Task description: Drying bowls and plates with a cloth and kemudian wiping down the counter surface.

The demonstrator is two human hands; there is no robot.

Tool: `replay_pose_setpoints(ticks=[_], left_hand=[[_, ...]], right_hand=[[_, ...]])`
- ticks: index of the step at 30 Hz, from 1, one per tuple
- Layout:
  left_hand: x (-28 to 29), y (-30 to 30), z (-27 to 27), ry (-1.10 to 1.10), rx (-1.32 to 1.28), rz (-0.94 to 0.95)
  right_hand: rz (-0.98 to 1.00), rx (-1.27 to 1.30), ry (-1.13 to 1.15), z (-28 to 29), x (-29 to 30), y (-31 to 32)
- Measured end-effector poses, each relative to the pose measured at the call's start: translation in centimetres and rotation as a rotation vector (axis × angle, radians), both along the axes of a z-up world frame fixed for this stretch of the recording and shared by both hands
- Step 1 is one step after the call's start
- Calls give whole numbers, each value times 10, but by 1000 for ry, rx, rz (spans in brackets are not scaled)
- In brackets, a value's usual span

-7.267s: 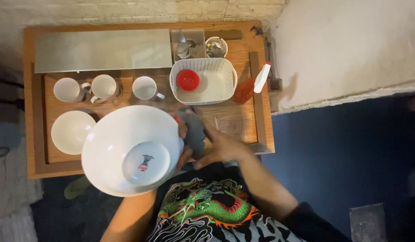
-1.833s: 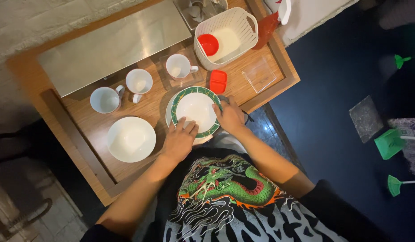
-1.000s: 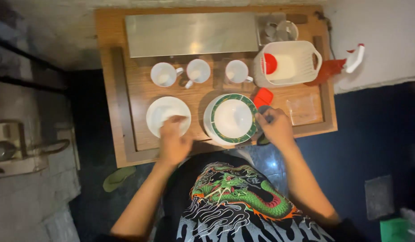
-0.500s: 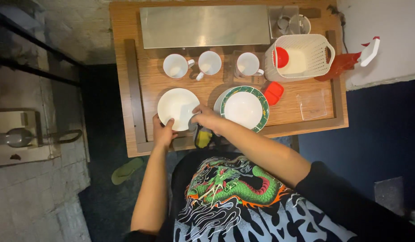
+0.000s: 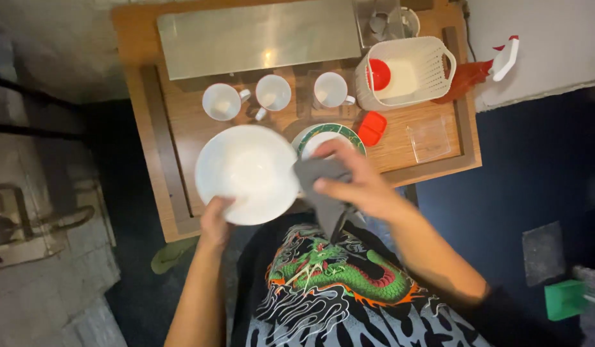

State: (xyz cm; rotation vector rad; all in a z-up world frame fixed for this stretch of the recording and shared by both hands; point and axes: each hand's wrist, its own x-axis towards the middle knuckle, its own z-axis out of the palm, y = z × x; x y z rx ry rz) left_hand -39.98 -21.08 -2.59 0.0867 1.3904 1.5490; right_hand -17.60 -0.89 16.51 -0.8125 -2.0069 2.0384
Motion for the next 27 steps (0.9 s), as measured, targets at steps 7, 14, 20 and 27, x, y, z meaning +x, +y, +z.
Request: replay_pose_setpoints(ticks=[7, 14, 20, 27], left_hand=[[117, 107, 62, -157, 294, -329], [182, 149, 74, 224, 305, -365], [191, 163, 106, 128, 274, -341], [212, 195, 111, 582, 77, -418]], right_hand=[[-521, 592, -151, 25, 37, 8], [-229, 783, -262, -38, 71, 4], [-319, 970, -417, -46, 117, 58], [-257, 618, -4, -41, 128, 75]])
